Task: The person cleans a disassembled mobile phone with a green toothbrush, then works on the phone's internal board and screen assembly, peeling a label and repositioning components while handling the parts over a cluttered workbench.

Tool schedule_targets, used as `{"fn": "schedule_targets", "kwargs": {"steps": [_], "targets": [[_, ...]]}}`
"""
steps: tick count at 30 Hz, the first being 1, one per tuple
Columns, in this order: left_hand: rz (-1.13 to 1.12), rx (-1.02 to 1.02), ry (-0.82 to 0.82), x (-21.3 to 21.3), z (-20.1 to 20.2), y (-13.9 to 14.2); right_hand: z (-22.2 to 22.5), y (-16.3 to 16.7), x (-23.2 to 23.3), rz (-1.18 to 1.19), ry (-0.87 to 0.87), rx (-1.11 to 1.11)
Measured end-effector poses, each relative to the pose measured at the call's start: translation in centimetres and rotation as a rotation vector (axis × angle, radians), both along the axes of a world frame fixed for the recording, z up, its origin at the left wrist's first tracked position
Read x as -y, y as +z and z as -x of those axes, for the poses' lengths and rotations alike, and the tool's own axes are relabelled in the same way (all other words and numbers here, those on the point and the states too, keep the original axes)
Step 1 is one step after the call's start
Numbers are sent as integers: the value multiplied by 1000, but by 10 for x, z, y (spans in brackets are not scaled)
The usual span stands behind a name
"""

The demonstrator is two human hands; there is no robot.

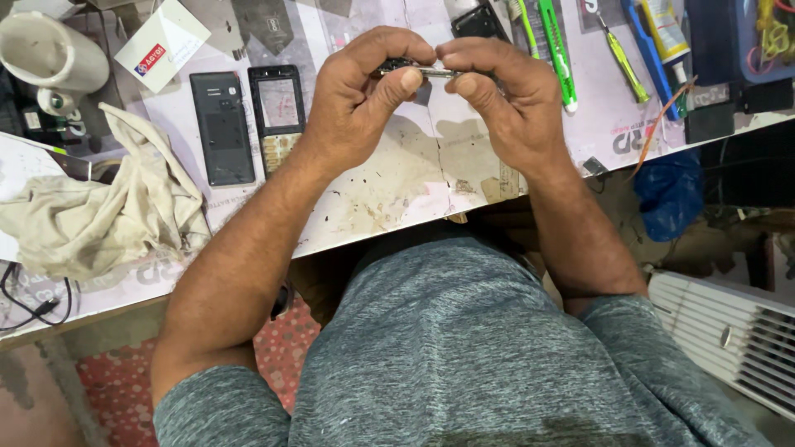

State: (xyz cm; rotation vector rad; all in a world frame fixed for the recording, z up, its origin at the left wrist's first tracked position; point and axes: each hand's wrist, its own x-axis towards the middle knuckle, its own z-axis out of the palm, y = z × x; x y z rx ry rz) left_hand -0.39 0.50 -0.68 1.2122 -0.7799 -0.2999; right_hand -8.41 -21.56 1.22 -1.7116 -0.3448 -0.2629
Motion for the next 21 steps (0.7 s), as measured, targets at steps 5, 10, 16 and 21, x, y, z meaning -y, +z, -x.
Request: {"fn": "schedule_targets", "kwargs": {"steps": [5, 10, 16, 21], "targets": [[10, 19, -29, 1, -1, -2, -1, 0, 3, 76, -28, 23], [19, -9, -82, -1, -4, -2, 0, 2, 4, 221, -104, 77], [-13, -81, -102, 0, -3, -3, 1, 8, 2, 228, -74, 107], [-57, -23, -76, 0, -1, -2, -1, 8, -2, 225, -70, 164]]}}
